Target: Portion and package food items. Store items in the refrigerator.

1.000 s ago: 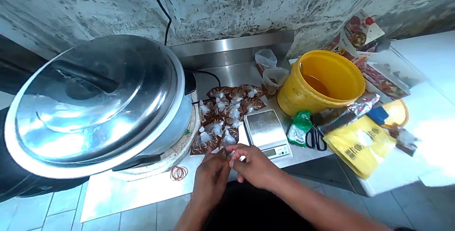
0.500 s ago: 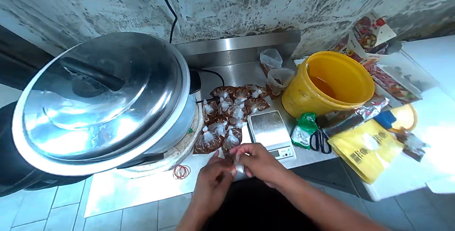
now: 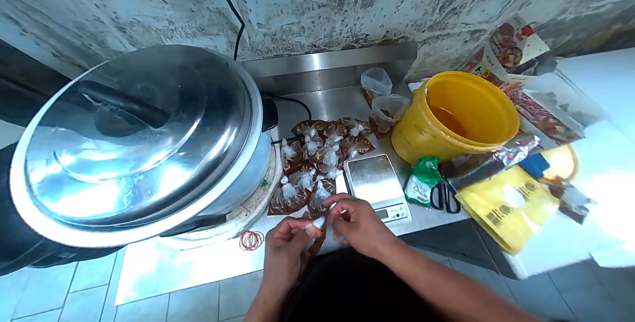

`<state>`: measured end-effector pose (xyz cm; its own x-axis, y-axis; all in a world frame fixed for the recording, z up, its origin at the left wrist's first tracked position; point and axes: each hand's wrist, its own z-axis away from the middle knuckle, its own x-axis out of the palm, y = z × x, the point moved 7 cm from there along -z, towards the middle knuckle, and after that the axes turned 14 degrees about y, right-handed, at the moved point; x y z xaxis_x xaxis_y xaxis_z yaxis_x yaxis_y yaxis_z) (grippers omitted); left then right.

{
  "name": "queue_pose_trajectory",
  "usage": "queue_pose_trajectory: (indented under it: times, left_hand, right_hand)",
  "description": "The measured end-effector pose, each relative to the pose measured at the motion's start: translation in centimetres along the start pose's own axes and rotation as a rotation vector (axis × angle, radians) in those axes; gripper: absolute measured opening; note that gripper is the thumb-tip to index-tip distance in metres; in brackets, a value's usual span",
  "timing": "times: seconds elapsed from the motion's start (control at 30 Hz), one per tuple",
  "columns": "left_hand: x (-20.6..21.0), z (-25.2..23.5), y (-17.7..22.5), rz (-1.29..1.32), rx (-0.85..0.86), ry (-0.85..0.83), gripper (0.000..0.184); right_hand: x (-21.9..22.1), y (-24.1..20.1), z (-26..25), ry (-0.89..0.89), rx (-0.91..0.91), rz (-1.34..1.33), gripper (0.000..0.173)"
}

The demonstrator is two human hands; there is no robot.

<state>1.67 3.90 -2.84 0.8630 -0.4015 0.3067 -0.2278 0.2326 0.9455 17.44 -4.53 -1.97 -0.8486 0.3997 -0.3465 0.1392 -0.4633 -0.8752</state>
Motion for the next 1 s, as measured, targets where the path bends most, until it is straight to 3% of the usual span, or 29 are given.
queue_pose_trajectory:
  times: [0.07, 0.13, 0.27, 0.4, 0.47, 0.57, 0.63, 0.7, 0.77, 0.9, 1.0]
  left_hand:
    - [0.6, 0.7, 0.3, -0.167, 0.128, -0.115, 0.008]
    - [0.7, 0.8, 0.6, -0.208, 0.155, -0.089, 0.008]
    - [-0.6, -0.2, 0.5, 0.026, -0.002, 0.057, 0.008]
    - [0.0, 0.4, -0.3, 0.13, -0.064, -0.021, 0.008]
    - [0.7, 0.8, 0.2, -0.012, 0.062, -0.12, 0.009]
    - [2.2, 1.4, 1.2, -0.478, 0.465, -0.265, 0.012]
    - [2.5, 1.4, 1.4, -0.742, 0.687, -0.249, 0.019]
    - [2.4, 1.1, 1.4, -0.846, 0.75, -0.188, 0.024]
    - [1.8, 0.5, 1.3, -0.766, 0.597, -0.088, 0.021]
    - [-0.2, -1.3, 0.8, -0.144, -0.068, 0.18, 0.01]
    - [-0.2, -1.3, 0.8, 0.143, -0.171, 0.121, 0.008]
  right_hand:
    - [-0.1, 0.2, -0.3, -0.017, 0.04, -0.016, 0.019]
    - [-0.1, 0.2, -0.1, -0.104, 0.054, -0.12, 0.021]
    - [-0.2, -0.5, 0.7, -0.212, -0.126, -0.204, 0.018]
    - [0.3, 0.0, 0.4, -0.184, -0.097, -0.12, 0.015]
    - [0.2, 0.3, 0.2, -0.16, 0.057, -0.215, 0.015]
    - [-0.1, 0.1, 1.0, -0.174, 0.282, -0.299, 0.019]
    - [0.0, -0.4, 1.6, -0.174, 0.309, -0.267, 0.017]
    - [0.6, -1.2, 2.2, -0.162, 0.249, -0.179, 0.016]
    - [0.9, -2.2, 2.7, -0.158, 0.174, -0.129, 0.015]
    - [0.6, -2.9, 3.4, -0.138, 0.079, -0.149, 0.019]
    - [-0.3, -1.8, 2.3, -0.068, -0.009, -0.064, 0.012]
